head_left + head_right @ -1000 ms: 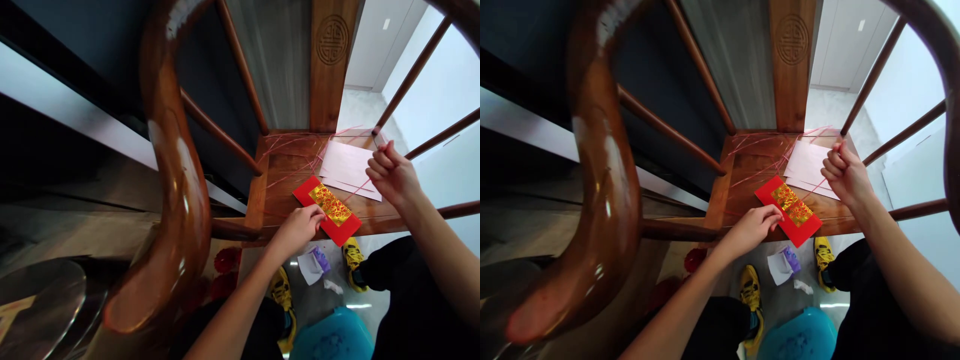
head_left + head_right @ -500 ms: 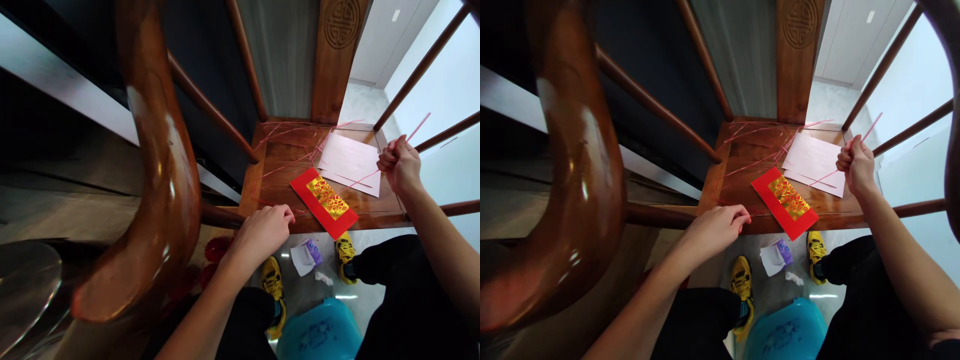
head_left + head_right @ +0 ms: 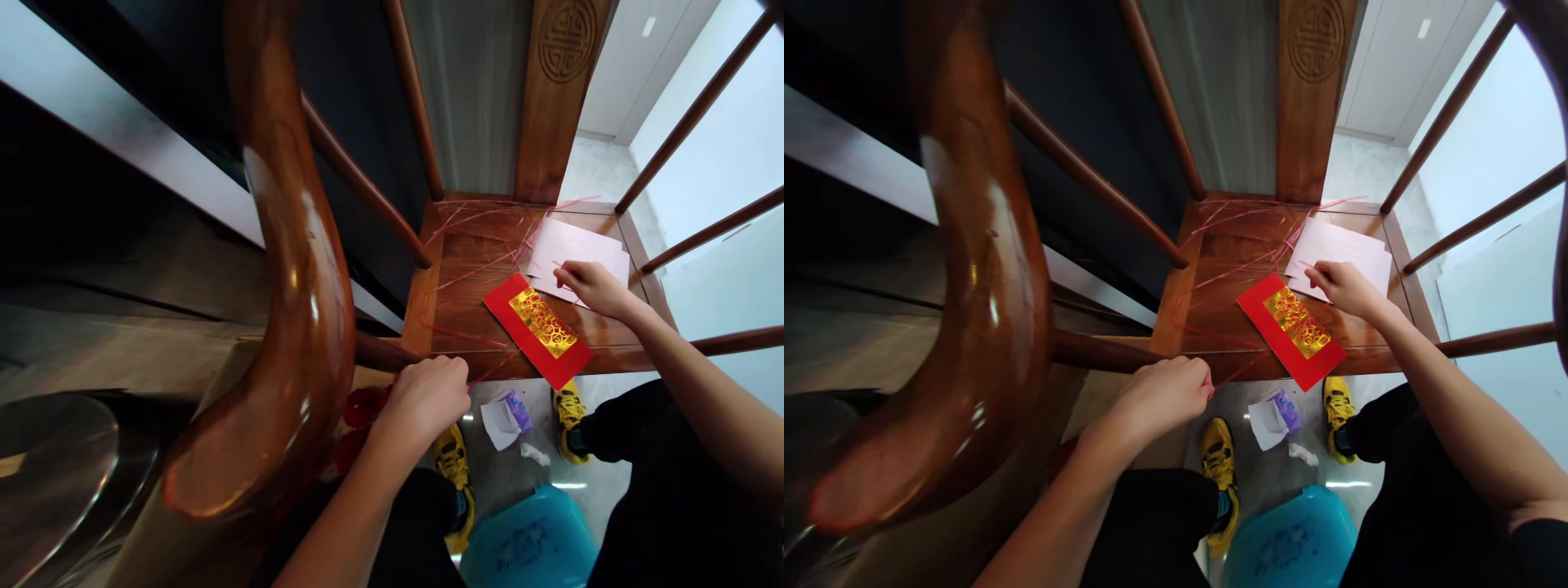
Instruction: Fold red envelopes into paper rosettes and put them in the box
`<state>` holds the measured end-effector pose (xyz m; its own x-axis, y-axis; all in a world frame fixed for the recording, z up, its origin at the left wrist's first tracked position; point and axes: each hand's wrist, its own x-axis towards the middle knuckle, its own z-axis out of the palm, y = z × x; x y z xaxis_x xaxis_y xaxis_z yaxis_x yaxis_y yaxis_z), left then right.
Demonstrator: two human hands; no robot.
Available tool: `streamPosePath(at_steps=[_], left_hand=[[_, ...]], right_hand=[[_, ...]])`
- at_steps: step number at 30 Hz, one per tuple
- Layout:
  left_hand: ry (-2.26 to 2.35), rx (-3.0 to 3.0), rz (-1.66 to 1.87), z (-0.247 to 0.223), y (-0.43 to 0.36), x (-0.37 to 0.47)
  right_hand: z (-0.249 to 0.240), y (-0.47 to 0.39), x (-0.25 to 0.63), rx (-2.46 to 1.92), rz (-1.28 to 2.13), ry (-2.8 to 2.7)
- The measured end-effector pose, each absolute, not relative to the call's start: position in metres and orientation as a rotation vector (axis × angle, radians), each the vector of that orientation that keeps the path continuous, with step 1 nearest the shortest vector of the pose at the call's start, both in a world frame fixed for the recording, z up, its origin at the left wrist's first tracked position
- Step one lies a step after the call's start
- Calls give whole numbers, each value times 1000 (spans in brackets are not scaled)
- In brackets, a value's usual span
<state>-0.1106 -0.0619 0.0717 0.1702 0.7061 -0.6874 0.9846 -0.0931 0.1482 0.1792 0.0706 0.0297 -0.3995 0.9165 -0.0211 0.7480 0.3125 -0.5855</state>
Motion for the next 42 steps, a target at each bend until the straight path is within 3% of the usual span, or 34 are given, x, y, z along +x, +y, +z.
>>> streamPosePath(at_steps=[7, 17, 33, 42], left_hand=[[1434, 1901, -702, 76, -61, -102], [1437, 1889, -697, 72, -58, -95], [1464, 1879, -702, 71, -55, -95], [1428, 1851, -666, 71, -53, -98]], right_hand=[[41, 50, 177, -1788, 737, -2456], [3, -26, 128, -1852, 270, -2457], [-18, -24, 124, -1840, 173, -2408], [-23, 2, 134, -1895, 346, -2337]])
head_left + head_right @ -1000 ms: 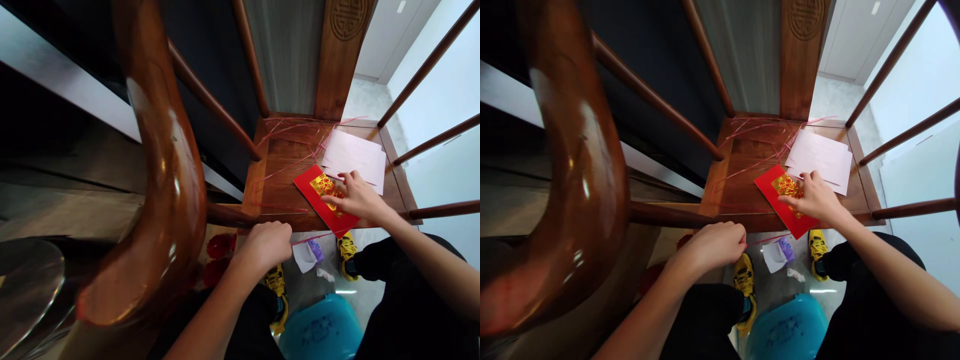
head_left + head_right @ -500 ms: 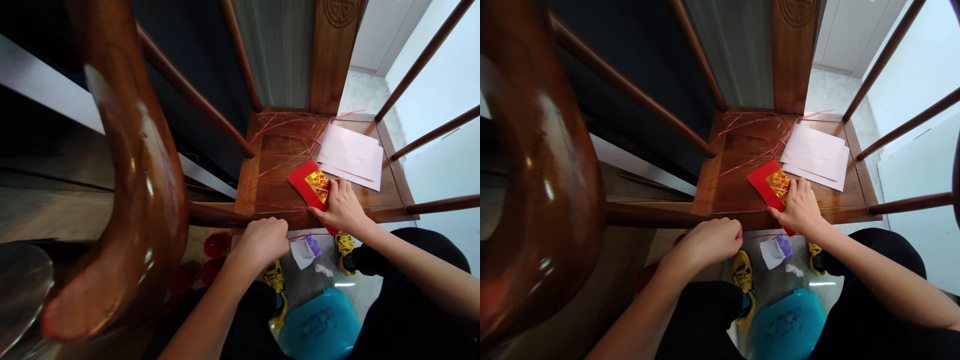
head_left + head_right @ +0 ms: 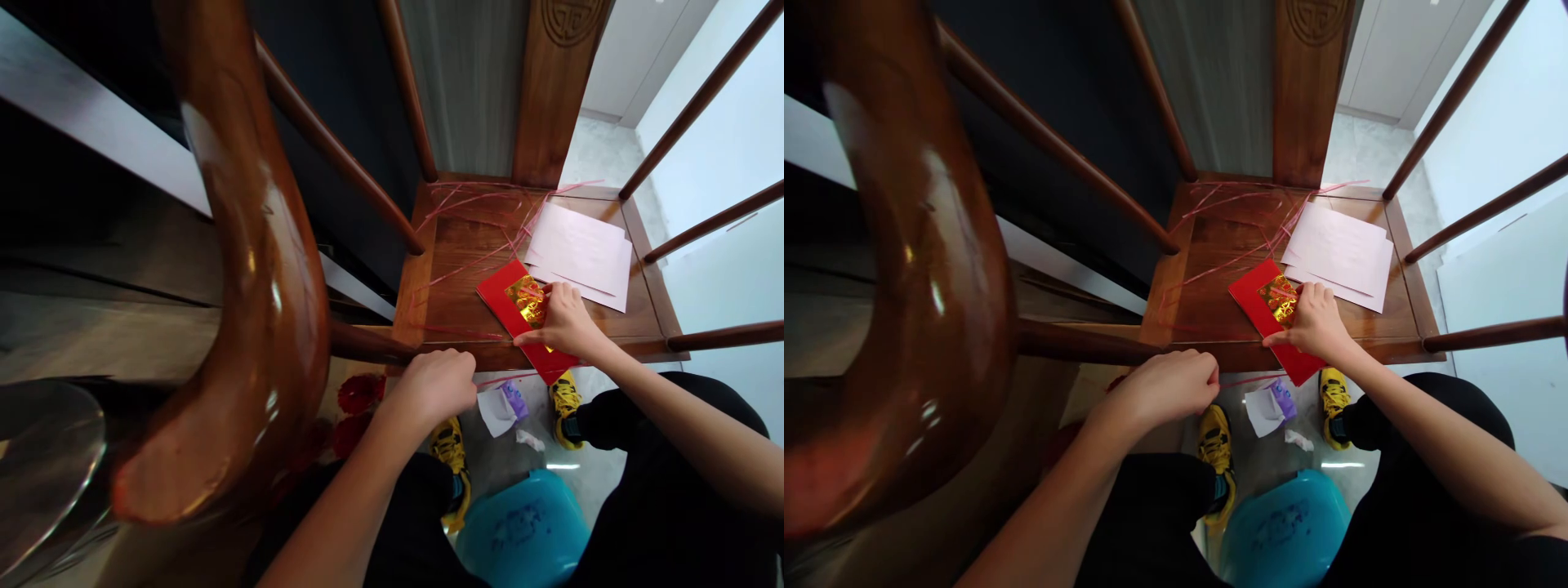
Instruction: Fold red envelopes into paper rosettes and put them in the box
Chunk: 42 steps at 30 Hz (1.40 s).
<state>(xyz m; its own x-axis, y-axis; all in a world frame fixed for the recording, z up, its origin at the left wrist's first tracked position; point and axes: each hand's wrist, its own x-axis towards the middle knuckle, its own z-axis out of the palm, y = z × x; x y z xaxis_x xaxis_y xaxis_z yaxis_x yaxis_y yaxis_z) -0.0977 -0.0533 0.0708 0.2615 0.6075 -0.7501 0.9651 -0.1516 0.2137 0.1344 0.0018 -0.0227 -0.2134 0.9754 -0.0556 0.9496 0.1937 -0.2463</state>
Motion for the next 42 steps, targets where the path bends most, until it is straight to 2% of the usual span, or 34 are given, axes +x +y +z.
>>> streamPosePath(at_steps=[5, 11, 25, 32, 42], left_hand=[[1418, 1840, -604, 63, -51, -105], [1486, 1793, -573, 67, -48, -110], [1416, 1865, -546, 67, -54, -105], [1426, 1877, -559, 69, -56, -103], [1425, 1876, -527, 66, -56, -104]], right_hand=[[-19, 11, 140, -1968, 441, -2287], [-14, 7, 139, -1966, 340, -2361], [0, 10, 128, -2099, 381, -2368], [-8, 0, 116, -2069, 185, -2450], [-11, 7, 117, -2069, 345, -2310]])
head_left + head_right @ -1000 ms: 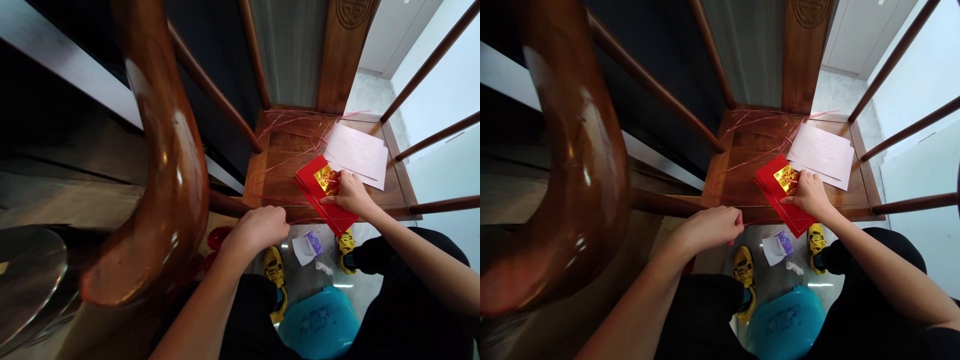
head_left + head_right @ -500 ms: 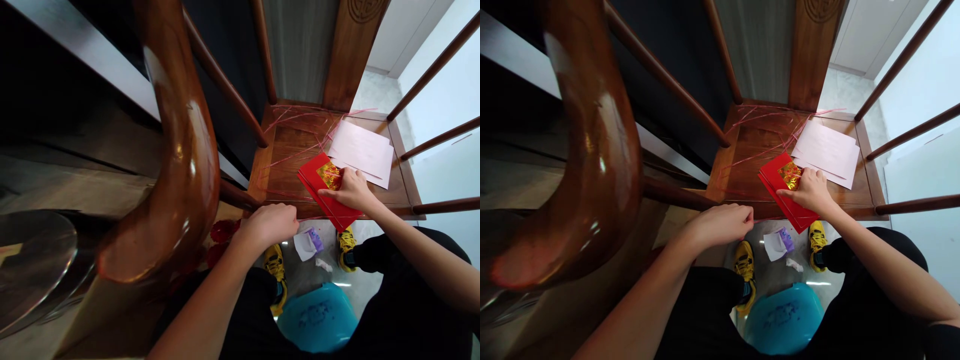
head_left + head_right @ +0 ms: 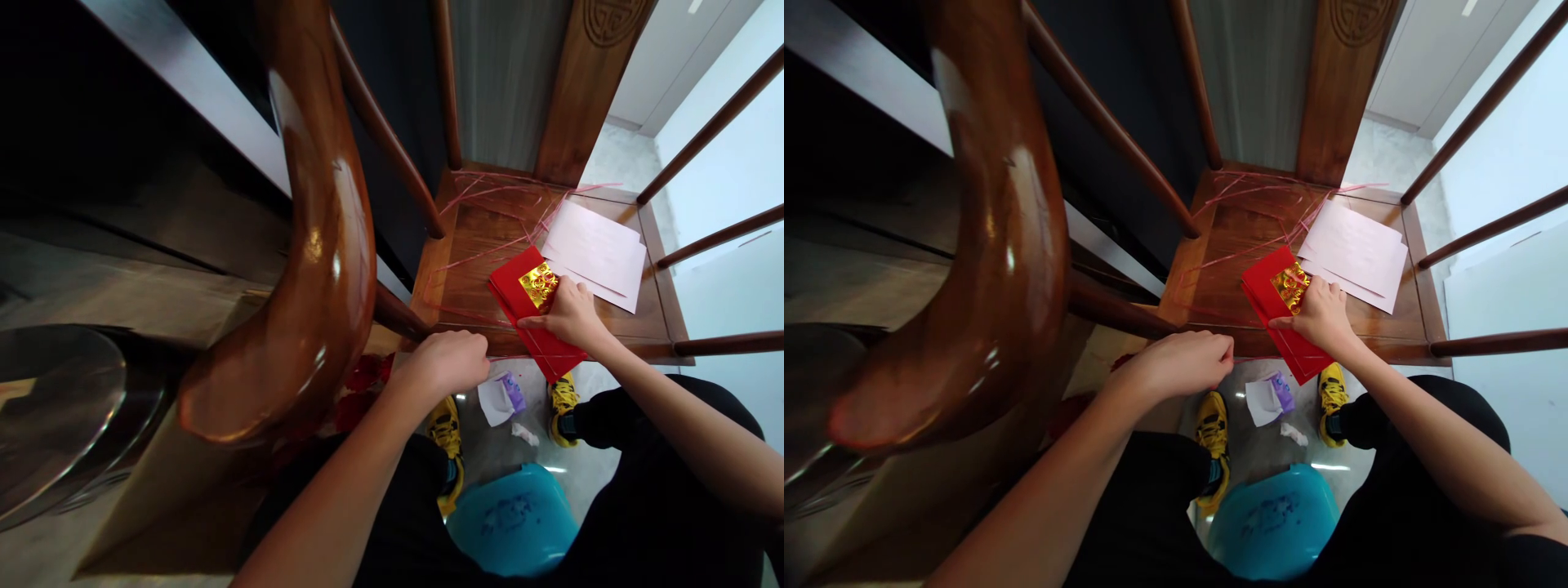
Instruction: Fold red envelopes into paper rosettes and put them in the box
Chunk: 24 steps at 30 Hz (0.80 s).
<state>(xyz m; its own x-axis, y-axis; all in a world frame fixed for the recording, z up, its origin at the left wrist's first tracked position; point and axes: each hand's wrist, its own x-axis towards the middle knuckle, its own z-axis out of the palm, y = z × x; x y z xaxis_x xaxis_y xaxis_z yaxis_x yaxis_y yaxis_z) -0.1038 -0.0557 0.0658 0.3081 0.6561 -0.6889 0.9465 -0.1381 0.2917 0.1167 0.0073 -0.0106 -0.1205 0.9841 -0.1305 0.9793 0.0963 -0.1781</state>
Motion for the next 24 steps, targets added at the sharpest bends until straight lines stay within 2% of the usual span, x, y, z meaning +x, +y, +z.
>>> streamPosePath(at_steps=[3, 9, 14, 16, 19, 24], left_hand=[[1448, 1865, -492, 66, -56, -105], [1557, 1890, -254, 57, -52, -112], [1437, 1845, 534, 43, -41, -107], [1272, 1704, 720, 41, -36, -100], [1069, 1489, 826, 43, -34, -88], [1040, 1424, 906, 47, -36, -76]], right_hand=[[-9, 8, 121, -2033, 404, -2254], [0, 25, 134, -1747, 809, -1957], [13, 30, 128, -1353, 894, -1650], [17, 25, 122, -1282, 906, -1574], [18, 18, 114, -1228, 888, -1510], [16, 14, 112, -1235, 879, -1523]])
